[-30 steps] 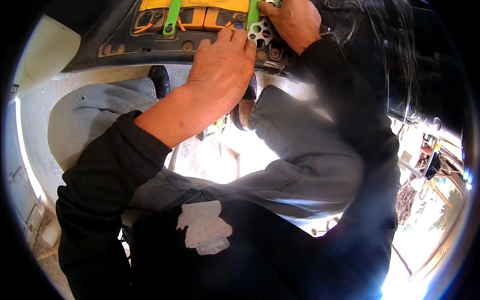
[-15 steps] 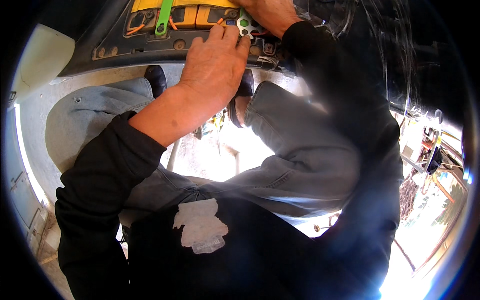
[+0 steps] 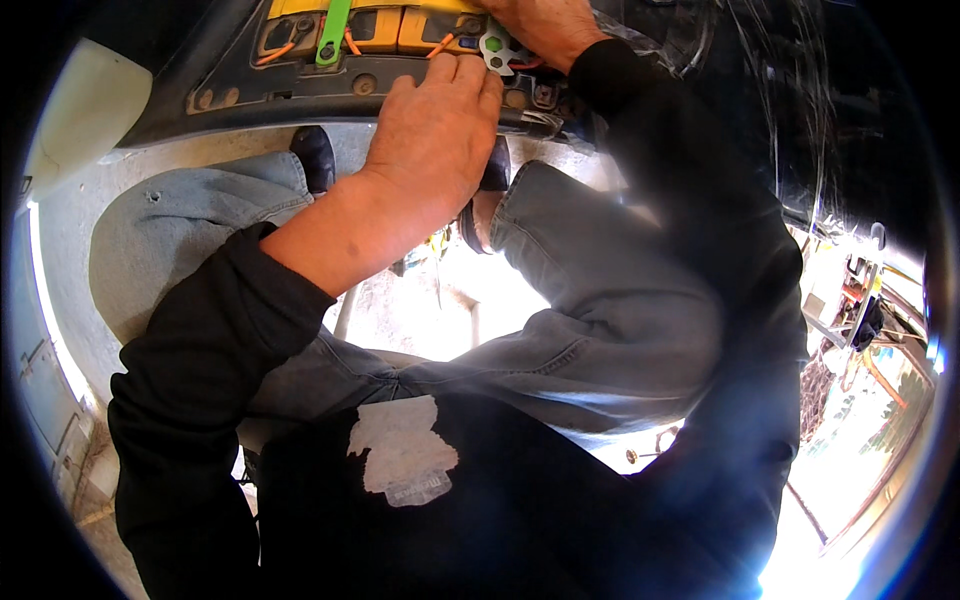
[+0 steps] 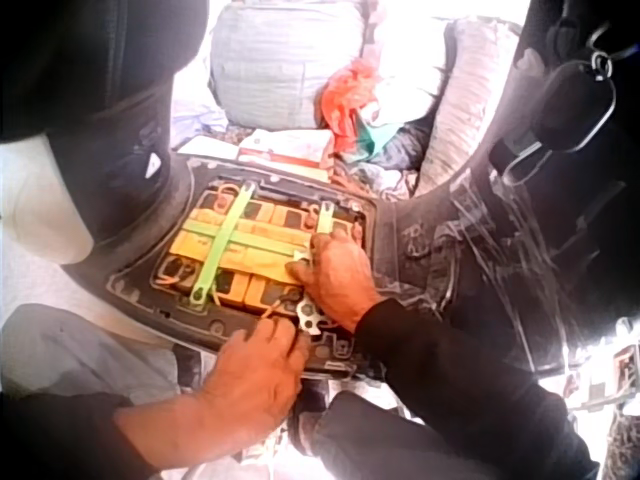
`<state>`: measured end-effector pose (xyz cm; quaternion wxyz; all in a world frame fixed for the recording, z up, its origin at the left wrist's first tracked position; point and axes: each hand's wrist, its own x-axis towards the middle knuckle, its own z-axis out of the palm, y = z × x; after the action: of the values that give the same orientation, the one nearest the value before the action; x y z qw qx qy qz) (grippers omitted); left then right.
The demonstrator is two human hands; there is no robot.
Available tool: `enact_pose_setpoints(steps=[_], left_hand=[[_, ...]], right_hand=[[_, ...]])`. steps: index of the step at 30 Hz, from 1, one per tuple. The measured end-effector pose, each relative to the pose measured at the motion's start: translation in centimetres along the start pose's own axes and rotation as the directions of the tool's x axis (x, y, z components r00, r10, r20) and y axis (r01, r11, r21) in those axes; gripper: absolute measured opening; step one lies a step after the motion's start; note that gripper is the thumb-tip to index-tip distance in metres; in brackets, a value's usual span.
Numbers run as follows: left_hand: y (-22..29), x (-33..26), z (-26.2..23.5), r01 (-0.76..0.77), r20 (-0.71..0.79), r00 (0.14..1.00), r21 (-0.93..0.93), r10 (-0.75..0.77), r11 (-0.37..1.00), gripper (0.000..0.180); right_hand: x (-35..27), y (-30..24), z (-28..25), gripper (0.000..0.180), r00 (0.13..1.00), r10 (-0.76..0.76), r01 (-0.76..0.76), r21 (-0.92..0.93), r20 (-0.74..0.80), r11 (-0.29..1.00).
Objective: The person uses a wrench to tighten the nuts on the terminals of a scooter battery pack. They systematically move from one terminal to the next, ensuring each connection is secure.
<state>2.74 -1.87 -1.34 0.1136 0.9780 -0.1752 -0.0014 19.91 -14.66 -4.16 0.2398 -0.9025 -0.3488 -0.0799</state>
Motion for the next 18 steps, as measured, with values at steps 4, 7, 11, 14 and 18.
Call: enact_pose_setpoints(steps=[4,7,11,14,18], left_hand=[[0.1,-0.6,-0.1,-0.023,-0.026,0.999,0.000,0.023,1.000,0.057],[-0.2,-0.7,0.5,-0.065,-0.084,0.994,0.008,0.065,0.998,0.059],[0.0,-0.9,0.2,-0.076,-0.057,0.996,-0.032,0.074,0.997,0.063],[0.1,-1.0,0.0,-0.071,-0.044,0.997,-0.026,0.070,0.997,0.058],[0.0,-1.0,-0.3,-0.071,-0.007,0.997,-0.063,0.071,0.996,0.054]], right_hand=[[0.2,0.3,0.3,0.037,0.997,-0.055,0.058,-0.073,0.051,0.996],[0.6,0.0,0.4,0.035,0.985,-0.151,0.161,-0.151,0.078,0.975],[2.2,-2.4,1.6,0.033,0.928,-0.317,0.327,-0.016,0.195,0.945],[2.7,-4.1,1.7,0.031,0.838,-0.438,0.430,0.102,0.324,0.897],[3.7,-4.6,-0.3,0.026,0.795,-0.521,0.493,0.172,0.311,0.853]])
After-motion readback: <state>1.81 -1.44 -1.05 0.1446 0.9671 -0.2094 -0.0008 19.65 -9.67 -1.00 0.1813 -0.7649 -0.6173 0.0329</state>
